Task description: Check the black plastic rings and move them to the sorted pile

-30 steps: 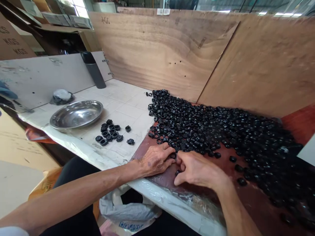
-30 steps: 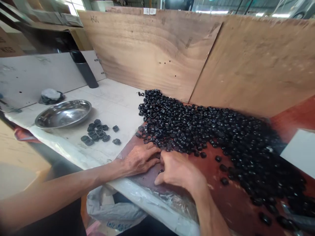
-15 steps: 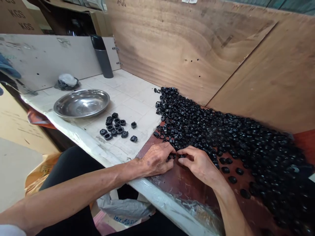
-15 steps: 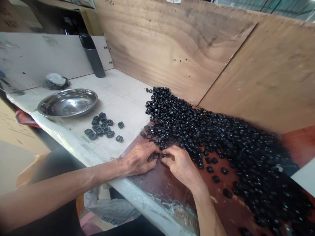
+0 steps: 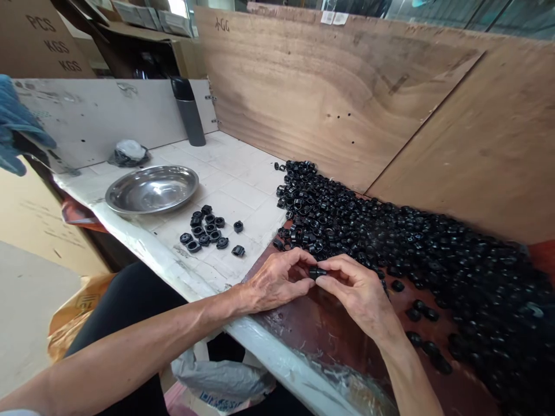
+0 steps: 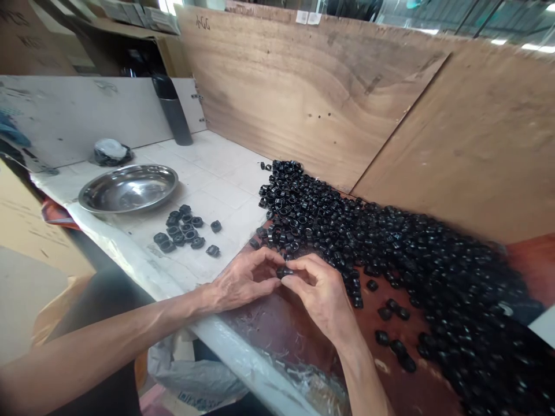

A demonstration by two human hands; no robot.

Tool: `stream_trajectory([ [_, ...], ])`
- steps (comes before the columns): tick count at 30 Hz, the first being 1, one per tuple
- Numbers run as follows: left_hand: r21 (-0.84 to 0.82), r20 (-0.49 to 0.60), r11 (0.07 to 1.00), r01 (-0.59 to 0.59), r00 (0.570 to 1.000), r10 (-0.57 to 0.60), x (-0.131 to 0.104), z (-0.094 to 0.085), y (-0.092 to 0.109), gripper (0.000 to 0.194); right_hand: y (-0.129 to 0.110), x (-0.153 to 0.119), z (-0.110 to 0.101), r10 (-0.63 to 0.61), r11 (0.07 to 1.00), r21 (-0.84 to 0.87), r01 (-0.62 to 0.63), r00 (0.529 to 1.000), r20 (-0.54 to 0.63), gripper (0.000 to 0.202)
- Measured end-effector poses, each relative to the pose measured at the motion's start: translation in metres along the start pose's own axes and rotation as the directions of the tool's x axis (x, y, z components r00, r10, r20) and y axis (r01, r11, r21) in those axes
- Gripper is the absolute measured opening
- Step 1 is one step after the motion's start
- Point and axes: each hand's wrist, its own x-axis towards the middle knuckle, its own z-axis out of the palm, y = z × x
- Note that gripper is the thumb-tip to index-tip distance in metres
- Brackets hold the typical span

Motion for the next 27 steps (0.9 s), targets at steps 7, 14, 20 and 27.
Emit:
stream_trajectory([
  [7, -0.027, -0.06, 0.997, -0.067, 0.996, 0.066, 0.0, 0.0, -0.006, 0.026, -0.006, -0.005, 0.0, -0.088, 0.996, -0.008, 0.088, 0.996, -0.003, 0.014],
  [14, 0.032, -0.065, 0.985, -0.167, 0.983, 0.169, 0.003, -0.003, -0.002, 0.023, -0.004, -0.005, 0.003, -0.034, 0.998, 0.047, 0.035, 0.999, -0.032, 0.012],
  [20, 0.044, -0.075, 0.974, -0.221, 0.972, 0.223, 0.004, -0.003, -0.003, 0.024, -0.003, -0.004, 0.007, 0.03, 0.998, 0.051, -0.026, 0.997, -0.073, 0.025],
  [27, 0.021, -0.078, 0.971, -0.236, 0.968, 0.237, 0.006, -0.006, -0.001, 0.023, -0.005, -0.004, 0.014, -0.102, 0.985, -0.152, 0.084, 0.988, -0.115, 0.019],
])
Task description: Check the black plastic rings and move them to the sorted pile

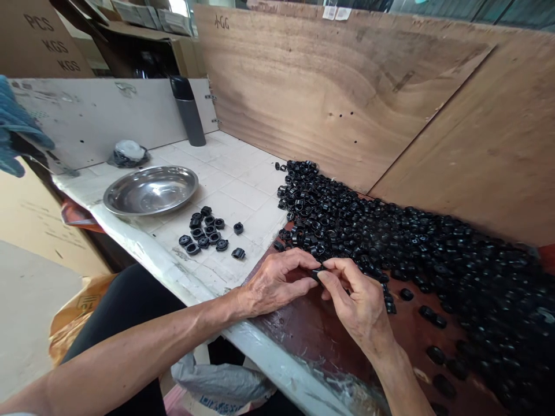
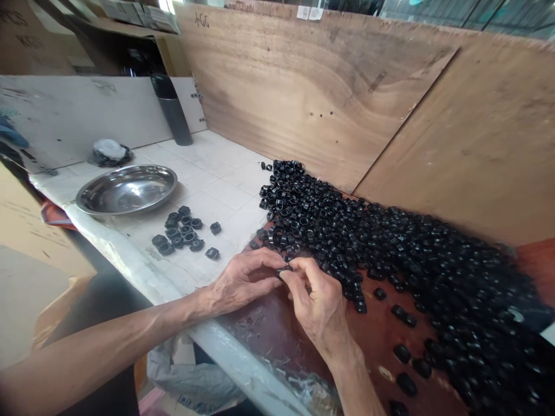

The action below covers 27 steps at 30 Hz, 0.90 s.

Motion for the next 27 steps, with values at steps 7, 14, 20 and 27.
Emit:
stream_trajectory([
  [7, 0.017, 0.006, 1.0, 0.0, 1.0, 0.0, 0.0002, -0.0009, 0.0, 0.024, 0.0024, 0.0008, -0.0064, -0.042, 0.999, -0.007, 0.043, 0.992, 0.122, 0.018],
  [14, 0.001, -0.007, 1.0, 0.016, 1.0, -0.016, 0.0015, -0.0021, 0.0025, 0.022, 0.0007, 0.0, -0.0014, -0.072, 0.985, -0.152, 0.085, 0.993, 0.091, 0.043],
  [20, -0.039, -0.009, 0.997, 0.06, 0.998, -0.06, -0.0017, 0.0008, -0.004, 0.023, 0.0004, 0.0007, -0.0038, 0.094, 0.995, 0.016, -0.096, 0.992, 0.085, 0.03],
  [27, 0.004, -0.015, 1.0, 0.022, 1.0, -0.022, -0.0004, -0.0004, -0.0016, 0.023, -0.0005, 0.0005, -0.0033, 0.166, 0.982, 0.075, -0.171, 0.984, 0.066, 0.037],
])
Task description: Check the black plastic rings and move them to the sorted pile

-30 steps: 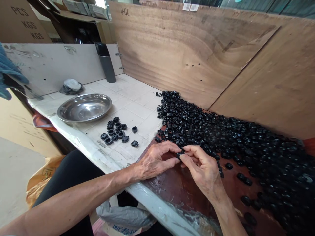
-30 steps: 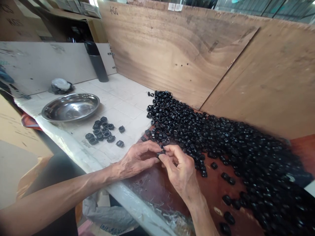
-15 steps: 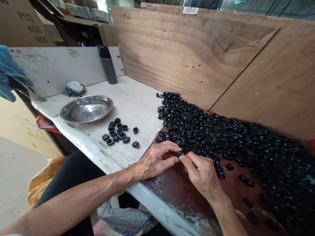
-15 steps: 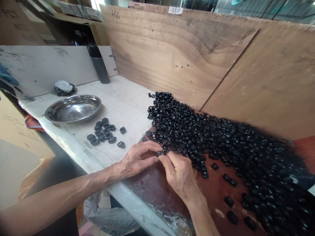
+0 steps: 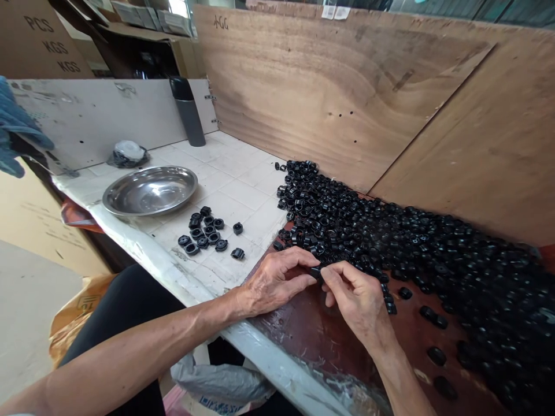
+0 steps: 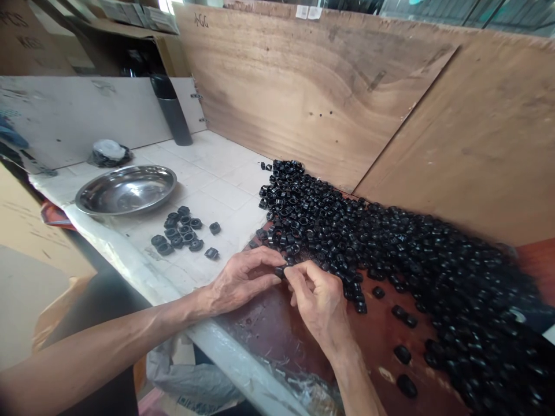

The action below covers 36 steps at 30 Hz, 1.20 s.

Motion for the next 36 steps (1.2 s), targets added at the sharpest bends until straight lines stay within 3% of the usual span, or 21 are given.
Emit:
stream_trajectory([
  [4, 0.046, -0.003, 0.999, -0.013, 1.0, 0.013, 0.0, 0.0, 0.002, 0.023, 0.002, 0.0, 0.002, 0.013, 0.999, 0.035, -0.014, 1.0, 0.017, 0.027],
  [9, -0.105, 0.018, 0.973, 0.207, 0.978, -0.206, -0.002, 0.003, -0.003, 0.022, 0.005, 0.004, 0.004, -0.247, 0.966, -0.092, 0.243, 0.968, -0.034, 0.012],
  [11, -0.142, 0.018, 0.958, 0.251, 0.968, -0.251, -0.002, 0.004, -0.004, 0.023, 0.006, 0.005, 0.004, -0.287, 0.953, -0.118, 0.28, 0.957, -0.048, 0.011],
  [14, -0.112, -0.004, 0.973, 0.203, 0.979, -0.205, -0.002, 0.004, -0.005, 0.023, 0.008, 0.004, 0.006, -0.212, 0.974, -0.092, 0.207, 0.976, -0.054, 0.015],
  [17, 0.007, -0.017, 0.999, 0.043, 0.999, -0.042, -0.001, 0.002, -0.004, 0.023, 0.008, 0.003, 0.008, -0.104, 0.989, -0.11, 0.099, 0.994, -0.035, 0.024],
  [19, 0.068, -0.012, 0.996, -0.051, 0.999, 0.052, 0.0, 0.001, -0.003, 0.023, 0.006, 0.002, 0.01, -0.085, 0.986, -0.146, 0.082, 0.996, -0.011, 0.033],
  [22, 0.079, 0.013, 0.991, -0.104, 0.995, 0.103, 0.0, -0.001, -0.001, 0.024, 0.0, 0.002, 0.01, -0.103, 0.98, -0.17, 0.103, 0.995, 0.009, 0.041],
  [30, 0.058, 0.026, 0.998, -0.038, 0.999, 0.037, 0.0, 0.0, -0.004, 0.022, 0.001, -0.001, 0.009, -0.126, 0.981, -0.15, 0.12, 0.992, -0.029, 0.032],
  [33, 0.003, 0.007, 1.0, 0.014, 1.0, -0.014, 0.0, 0.001, -0.005, 0.022, 0.004, 0.002, 0.01, -0.234, 0.961, -0.166, 0.221, 0.97, -0.059, 0.021],
  [36, -0.089, 0.006, 0.985, 0.145, 0.989, -0.146, 0.0, 0.001, -0.004, 0.021, 0.008, 0.007, 0.011, -0.376, 0.92, -0.154, 0.361, 0.923, -0.086, 0.011],
])
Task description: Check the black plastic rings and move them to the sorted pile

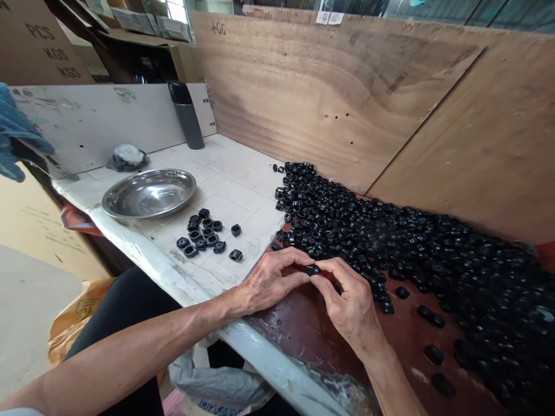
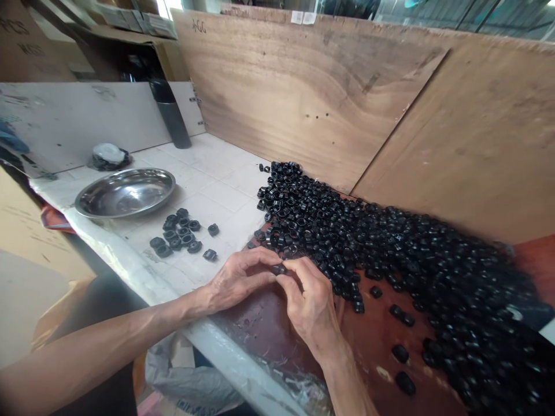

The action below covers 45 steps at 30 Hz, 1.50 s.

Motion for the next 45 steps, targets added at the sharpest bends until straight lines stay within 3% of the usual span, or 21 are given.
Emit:
stream_trajectory([
  [4, -0.049, -0.008, 0.993, 0.11, 0.994, -0.11, 0.001, 0.001, 0.004, 0.022, 0.005, 0.0, 0.002, -0.025, 0.998, 0.051, 0.026, 0.999, -0.024, 0.013],
  [12, -0.166, -0.049, 0.976, 0.142, 0.987, -0.152, 0.004, 0.001, 0.009, 0.023, 0.0, -0.005, -0.001, -0.011, 0.999, 0.042, 0.014, 0.997, -0.077, 0.016],
  [16, -0.33, -0.014, 0.916, 0.227, 0.969, -0.246, 0.001, 0.005, 0.007, 0.026, 0.002, -0.007, 0.002, 0.077, 0.996, 0.064, -0.069, 0.989, -0.125, 0.019],
  [18, -0.324, -0.017, 0.926, 0.192, 0.978, -0.209, 0.0, 0.006, 0.006, 0.024, 0.005, -0.009, 0.004, 0.134, 0.991, 0.049, -0.128, 0.981, -0.143, 0.029],
  [20, -0.203, -0.034, 0.976, 0.073, 0.996, -0.082, -0.002, 0.005, 0.004, 0.02, 0.006, -0.01, 0.006, 0.154, 0.988, 0.013, -0.153, 0.979, -0.138, 0.034],
  [22, -0.072, -0.03, 0.997, -0.041, 0.999, 0.038, -0.003, 0.003, 0.003, 0.019, 0.005, -0.011, 0.007, 0.147, 0.989, -0.013, -0.15, 0.981, -0.123, 0.032],
  [24, -0.019, -0.017, 0.996, -0.086, 0.996, 0.085, -0.003, 0.002, 0.003, 0.019, 0.004, -0.011, 0.007, 0.146, 0.989, -0.018, -0.149, 0.982, -0.118, 0.024],
  [26, -0.054, -0.03, 0.997, -0.059, 0.998, 0.058, -0.002, 0.002, 0.004, 0.018, 0.002, -0.01, 0.006, 0.147, 0.989, 0.006, -0.147, 0.984, -0.102, 0.019],
  [30, -0.278, -0.06, 0.957, 0.085, 0.993, -0.106, 0.001, 0.006, 0.007, 0.016, 0.002, -0.008, 0.001, 0.128, 0.988, 0.083, -0.127, 0.992, -0.007, 0.018],
  [32, -0.286, -0.059, 0.954, 0.094, 0.992, -0.115, 0.001, 0.006, 0.007, 0.015, 0.002, -0.008, 0.001, 0.125, 0.99, 0.06, -0.124, 0.992, -0.005, 0.019],
  [35, -0.071, -0.065, 0.995, -0.067, 0.996, 0.063, 0.0, 0.004, 0.003, 0.016, 0.001, -0.007, 0.006, 0.135, 0.991, 0.018, -0.134, 0.99, -0.048, 0.023],
  [39, 0.13, -0.042, 0.958, -0.256, 0.964, 0.263, -0.002, 0.001, 0.0, 0.022, -0.006, -0.006, 0.015, 0.336, 0.932, 0.149, -0.329, 0.942, -0.022, 0.034],
  [42, 0.106, -0.02, 0.974, -0.198, 0.979, 0.201, -0.003, 0.002, 0.003, 0.021, -0.008, -0.005, 0.014, 0.387, 0.919, 0.103, -0.382, 0.922, -0.034, 0.043],
  [45, -0.022, -0.035, 0.999, -0.023, 0.999, 0.023, -0.002, 0.004, 0.007, 0.019, -0.006, -0.003, 0.007, 0.202, 0.979, 0.01, -0.202, 0.969, -0.14, 0.031],
])
